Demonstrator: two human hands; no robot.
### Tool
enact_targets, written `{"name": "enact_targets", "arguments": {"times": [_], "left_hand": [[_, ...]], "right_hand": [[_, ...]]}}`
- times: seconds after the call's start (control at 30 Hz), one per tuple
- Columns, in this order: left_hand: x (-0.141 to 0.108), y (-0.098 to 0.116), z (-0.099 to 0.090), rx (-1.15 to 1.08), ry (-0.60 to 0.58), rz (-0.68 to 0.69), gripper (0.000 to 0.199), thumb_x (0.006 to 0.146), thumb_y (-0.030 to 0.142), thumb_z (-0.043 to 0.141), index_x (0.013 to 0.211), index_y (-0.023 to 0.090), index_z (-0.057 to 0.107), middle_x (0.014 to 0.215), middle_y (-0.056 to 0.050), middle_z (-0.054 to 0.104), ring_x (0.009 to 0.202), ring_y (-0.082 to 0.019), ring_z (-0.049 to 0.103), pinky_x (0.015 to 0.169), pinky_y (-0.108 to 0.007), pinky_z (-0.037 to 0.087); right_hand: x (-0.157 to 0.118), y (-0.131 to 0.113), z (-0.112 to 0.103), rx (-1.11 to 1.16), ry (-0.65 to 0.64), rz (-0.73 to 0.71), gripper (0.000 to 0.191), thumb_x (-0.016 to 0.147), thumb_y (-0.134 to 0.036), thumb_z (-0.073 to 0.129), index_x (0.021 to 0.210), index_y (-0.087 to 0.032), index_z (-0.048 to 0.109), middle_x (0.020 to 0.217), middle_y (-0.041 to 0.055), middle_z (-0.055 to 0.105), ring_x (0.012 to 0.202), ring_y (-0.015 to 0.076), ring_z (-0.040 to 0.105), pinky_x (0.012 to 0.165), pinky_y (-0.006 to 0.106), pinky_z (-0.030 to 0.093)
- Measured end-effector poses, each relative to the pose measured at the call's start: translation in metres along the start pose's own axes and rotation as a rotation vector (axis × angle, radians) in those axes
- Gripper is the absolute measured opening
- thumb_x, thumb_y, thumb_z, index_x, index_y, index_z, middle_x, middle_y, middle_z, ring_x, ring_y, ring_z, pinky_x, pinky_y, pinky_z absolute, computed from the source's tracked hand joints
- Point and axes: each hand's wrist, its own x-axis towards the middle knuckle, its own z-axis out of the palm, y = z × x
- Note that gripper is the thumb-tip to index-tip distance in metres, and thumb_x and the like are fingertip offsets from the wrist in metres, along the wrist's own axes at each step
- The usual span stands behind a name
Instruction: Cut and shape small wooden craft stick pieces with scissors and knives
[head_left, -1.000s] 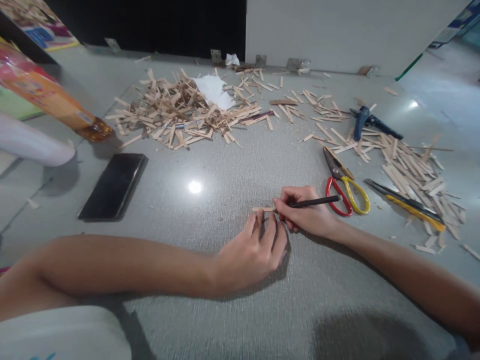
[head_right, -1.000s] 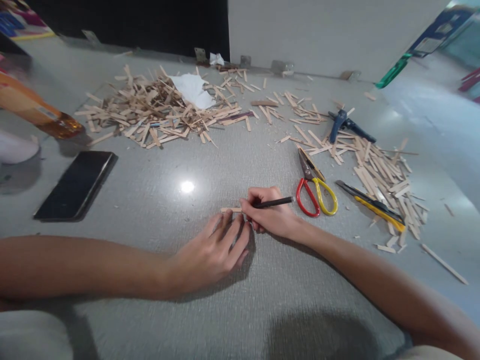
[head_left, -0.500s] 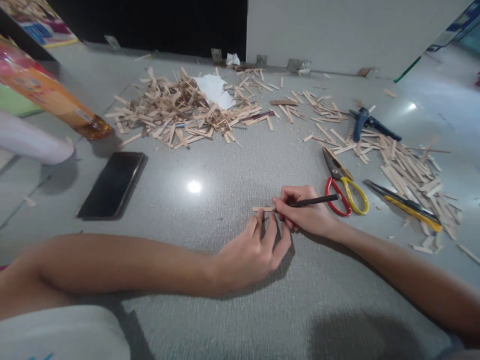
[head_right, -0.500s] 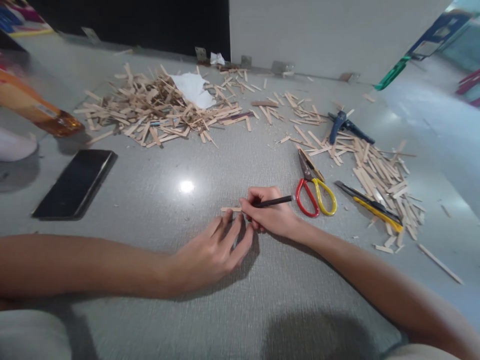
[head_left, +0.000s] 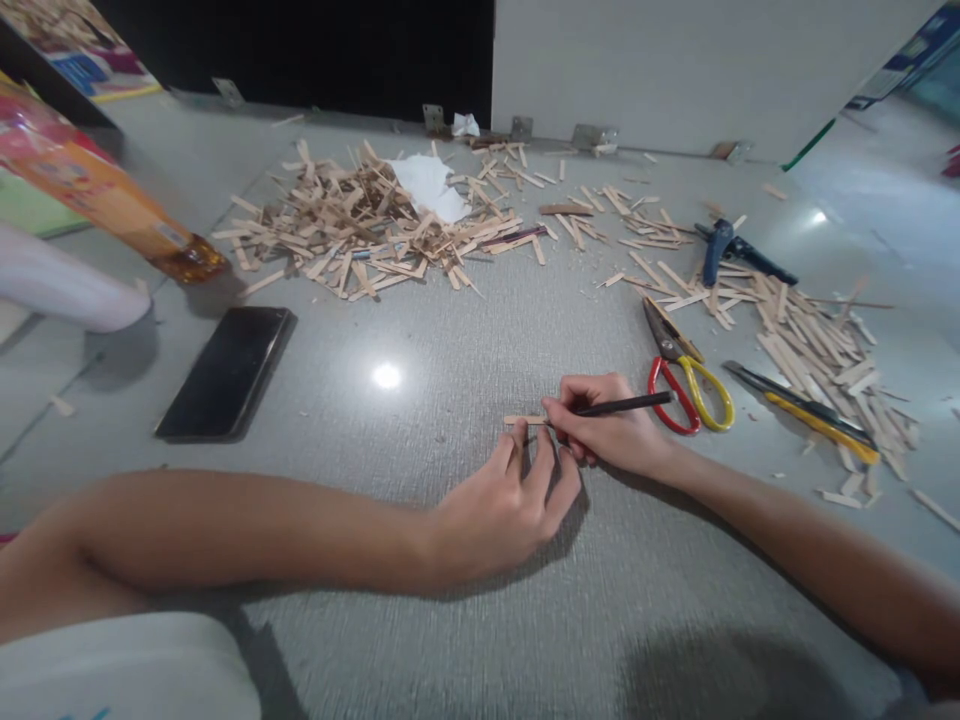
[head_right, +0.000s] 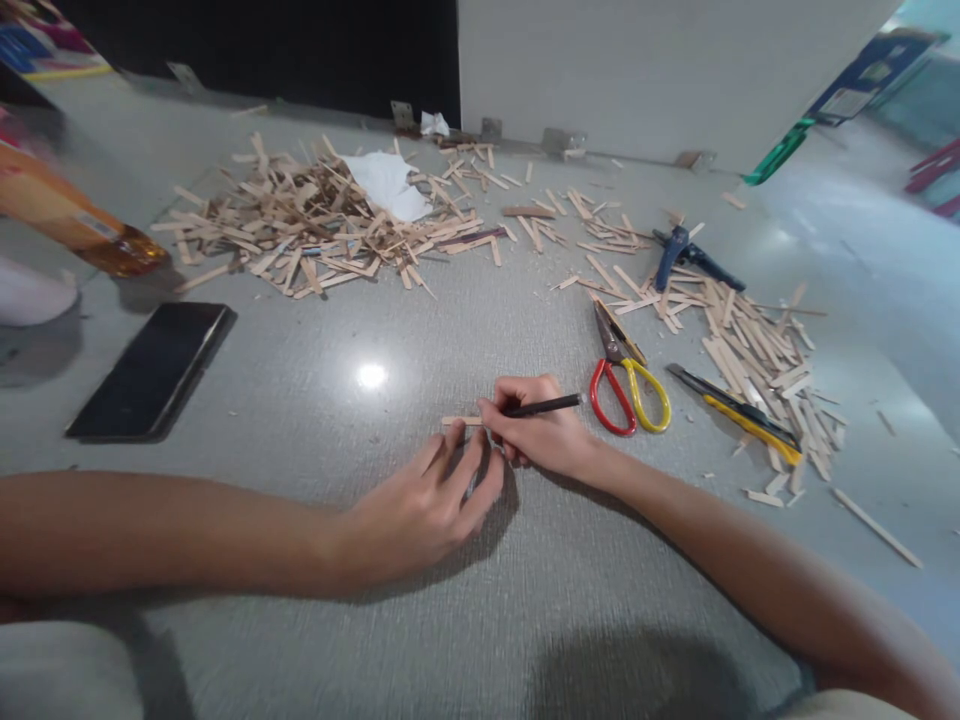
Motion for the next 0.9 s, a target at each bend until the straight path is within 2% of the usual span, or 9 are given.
{"name": "enact_targets", "arguments": {"times": [0.5,0.7,0.9], "left_hand": [[0.0,-0.0012,-0.0007,0.0,-0.008,0.005,0.038,0.101,0.012,0.044,0.129,-0.005,0.064,0.117,-0.031,0.08,0.102,-0.039,0.083,0.09,-0.045,0.063],[-0.0002,-0.0011,0.0001,0.005,-0.004,0.003,0.038,0.103,0.014,0.047,0.131,-0.005,0.064,0.116,-0.029,0.081,0.101,-0.037,0.084,0.091,-0.045,0.063],[-0.0005,-0.0014,0.0007,-0.008,-0.013,0.006,0.039,0.103,0.02,0.051,0.131,-0.005,0.064,0.116,-0.029,0.081,0.102,-0.037,0.083,0.09,-0.045,0.064]], "right_hand": [[-0.0005,-0.0033,-0.0004,-0.006,-0.03,-0.036,0.045,0.089,-0.043,0.078,0.058,-0.024,0.052,0.042,-0.0045,0.056,0.032,0.0072,0.046,0.032,0.018,0.033],[0.001,-0.0023,-0.0014,-0.059,-0.028,-0.074,0.048,0.09,-0.047,0.078,0.057,-0.023,0.053,0.042,-0.0037,0.057,0.033,0.0069,0.046,0.033,0.019,0.033],[0.0017,0.0021,-0.0017,0.014,0.006,-0.006,0.051,0.086,-0.055,0.084,0.059,-0.023,0.055,0.041,-0.0048,0.055,0.031,0.0078,0.047,0.031,0.018,0.036]]}}
